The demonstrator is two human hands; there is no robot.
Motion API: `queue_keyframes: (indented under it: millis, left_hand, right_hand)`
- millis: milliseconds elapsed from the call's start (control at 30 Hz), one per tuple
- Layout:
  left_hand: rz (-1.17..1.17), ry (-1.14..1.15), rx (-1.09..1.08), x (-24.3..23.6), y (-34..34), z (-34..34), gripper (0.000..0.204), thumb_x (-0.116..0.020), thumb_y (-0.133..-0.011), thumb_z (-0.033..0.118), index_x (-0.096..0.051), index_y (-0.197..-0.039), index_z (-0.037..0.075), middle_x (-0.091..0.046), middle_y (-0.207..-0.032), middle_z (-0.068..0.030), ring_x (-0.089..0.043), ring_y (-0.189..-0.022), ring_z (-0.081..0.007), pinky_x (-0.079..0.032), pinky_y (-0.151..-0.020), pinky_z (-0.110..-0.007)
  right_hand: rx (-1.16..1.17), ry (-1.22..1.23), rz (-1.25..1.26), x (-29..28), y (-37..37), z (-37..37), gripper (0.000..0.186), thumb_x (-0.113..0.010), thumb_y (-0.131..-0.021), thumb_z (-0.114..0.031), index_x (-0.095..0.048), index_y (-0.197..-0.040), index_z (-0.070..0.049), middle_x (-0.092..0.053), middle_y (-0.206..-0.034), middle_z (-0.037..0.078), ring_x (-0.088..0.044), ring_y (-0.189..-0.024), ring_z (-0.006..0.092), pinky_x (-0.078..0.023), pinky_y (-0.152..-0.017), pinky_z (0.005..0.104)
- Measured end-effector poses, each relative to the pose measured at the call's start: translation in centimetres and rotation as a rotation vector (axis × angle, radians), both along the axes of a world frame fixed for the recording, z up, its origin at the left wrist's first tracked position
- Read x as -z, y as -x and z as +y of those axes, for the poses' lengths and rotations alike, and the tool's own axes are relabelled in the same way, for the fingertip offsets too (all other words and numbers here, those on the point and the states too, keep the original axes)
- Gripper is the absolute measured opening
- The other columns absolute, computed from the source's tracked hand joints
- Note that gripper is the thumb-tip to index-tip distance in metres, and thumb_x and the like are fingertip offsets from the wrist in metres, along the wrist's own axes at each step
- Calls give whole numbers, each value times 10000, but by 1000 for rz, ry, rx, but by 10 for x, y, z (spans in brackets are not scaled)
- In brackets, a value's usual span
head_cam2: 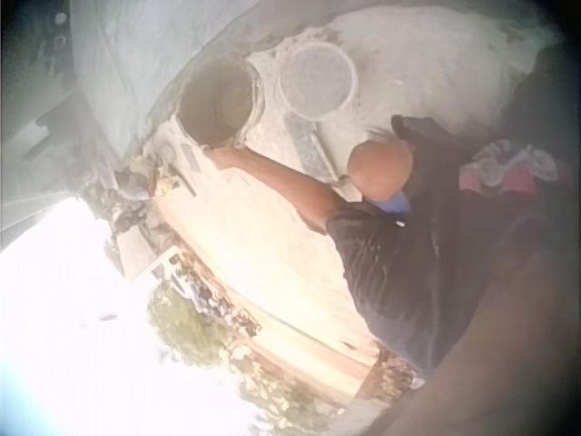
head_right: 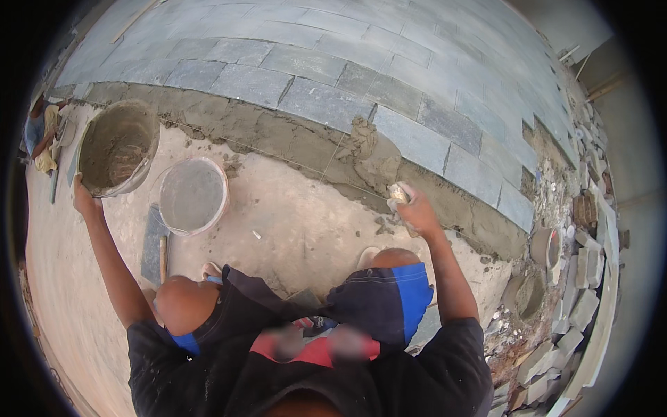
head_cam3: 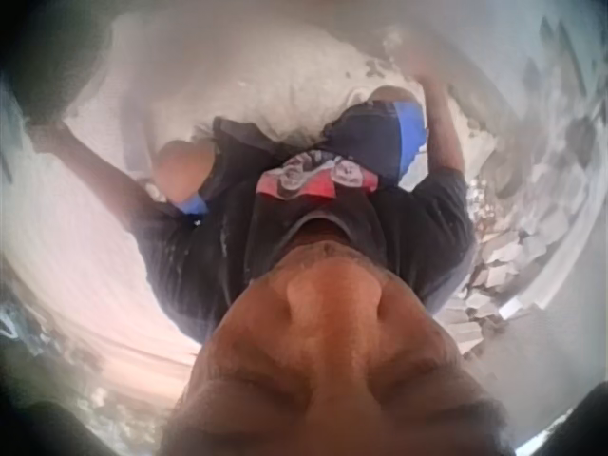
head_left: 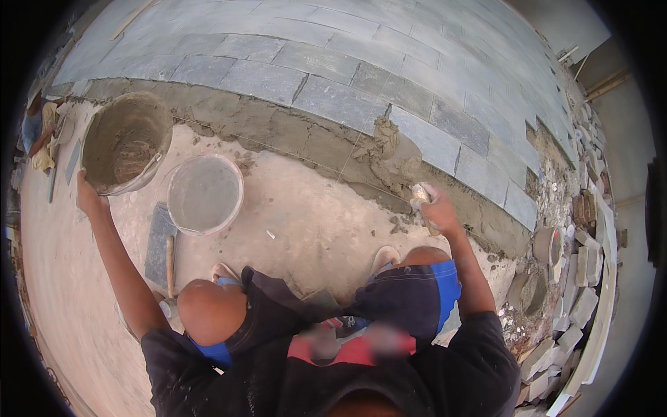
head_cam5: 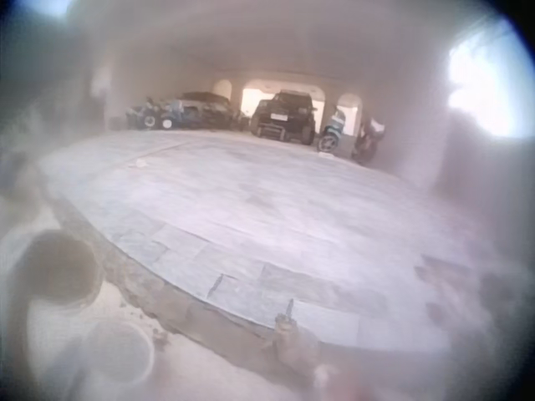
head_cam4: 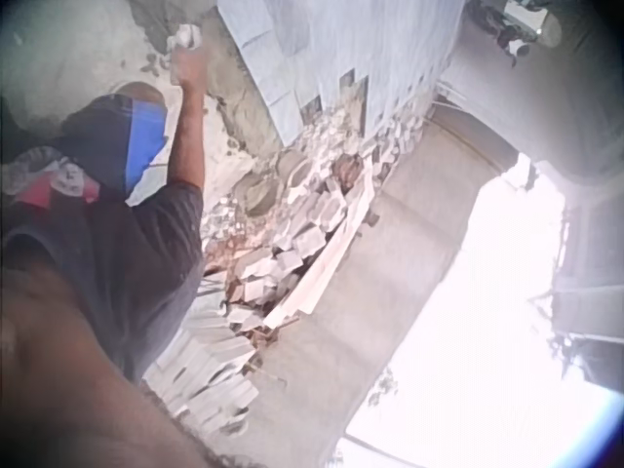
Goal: The person applies cement onto the ground and spreads it using a trowel to prepare for placing floor tiles.
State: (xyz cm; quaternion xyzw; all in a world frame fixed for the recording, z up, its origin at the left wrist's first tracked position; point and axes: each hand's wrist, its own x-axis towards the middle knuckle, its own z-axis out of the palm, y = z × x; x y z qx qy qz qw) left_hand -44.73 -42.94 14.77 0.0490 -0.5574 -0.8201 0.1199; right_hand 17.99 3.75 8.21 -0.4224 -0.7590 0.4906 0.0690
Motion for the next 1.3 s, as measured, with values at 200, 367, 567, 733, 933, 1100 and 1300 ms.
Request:
queue_keyframes:
  millis: [200, 367, 567, 733, 933, 1100, 1300]
  left_hand:
    - [-84, -210, -342, 69, 41, -61, 359, -619, -823, 42, -495, -1093, -159, -609, -1109, -214, -654, -967, -329, -569, -789, -434]
    - [-269, 115, -565, 115, 72, -112, 350, -617, -819, 108, -535, -1103, -80, -633, -1114, -158, -656, -982, -283, -556, -801, -413]
    - [-984, 2293, -136, 161, 81, -198, 352, -635, -803, 206, -605, -1103, 24, -668, -1117, -74, -660, -991, -218, -539, -815, -373]
    - [-892, 2690, 270, 214, 69, -174, 358, -674, -778, 241, -643, -1065, 29, -695, -1063, -66, -674, -972, -200, -545, -807, -360]
    - [-848, 2022, -286, 231, 66, -225, 313, -696, -810, 309, -705, -1032, 88, -700, -1061, -141, -689, -968, -297, -569, -761, -422]
    - [-672, 2047, 15, 287, -4, -217, 428, -678, -816, 382, -669, -1056, 27, -692, -1057, -167, -683, -959, -342, -564, -792, -462]
    - [-1016, 1290, -765, 243, 13, -268, 605, -625, -776, 428, -541, -1120, -63, -559, -1180, -245, -572, -1119, -364, -491, -908, -490]
  right_hand:
    - [36, -659, -610, 59, -24, 13, 630, -624, -802, -307, -476, -1338, -10, -645, -1048, 256, -616, -981, 417, -480, -886, 473]
    - [68, -575, -553, 50, -29, 22, 640, -608, -822, -345, -463, -1347, -9, -631, -1106, 266, -593, -1043, 428, -470, -907, 472]
    - [-136, -509, -509, 64, -20, 36, 581, -549, -876, -370, -480, -1316, 4, -609, -1139, 289, -572, -1084, 435, -456, -932, 465]
    - [-158, -590, -715, 85, -25, 54, 504, -508, -905, -352, -506, -1283, -19, -624, -1085, 284, -589, -1024, 443, -461, -902, 487]
    - [-207, -408, -605, 104, -5, 85, 461, -486, -903, -334, -569, -1130, 59, -612, -1075, 318, -580, -1026, 461, -463, -911, 493]
    - [-112, -429, -750, 96, -64, 106, 479, -504, -874, -368, -617, -1142, 13, -620, -1121, 287, -586, -1071, 437, -453, -946, 481]
    - [-32, -356, -627, 83, -77, 89, 515, -470, -898, -409, -635, -1080, 44, -618, -1117, 290, -575, -1088, 436, -448, -948, 477]
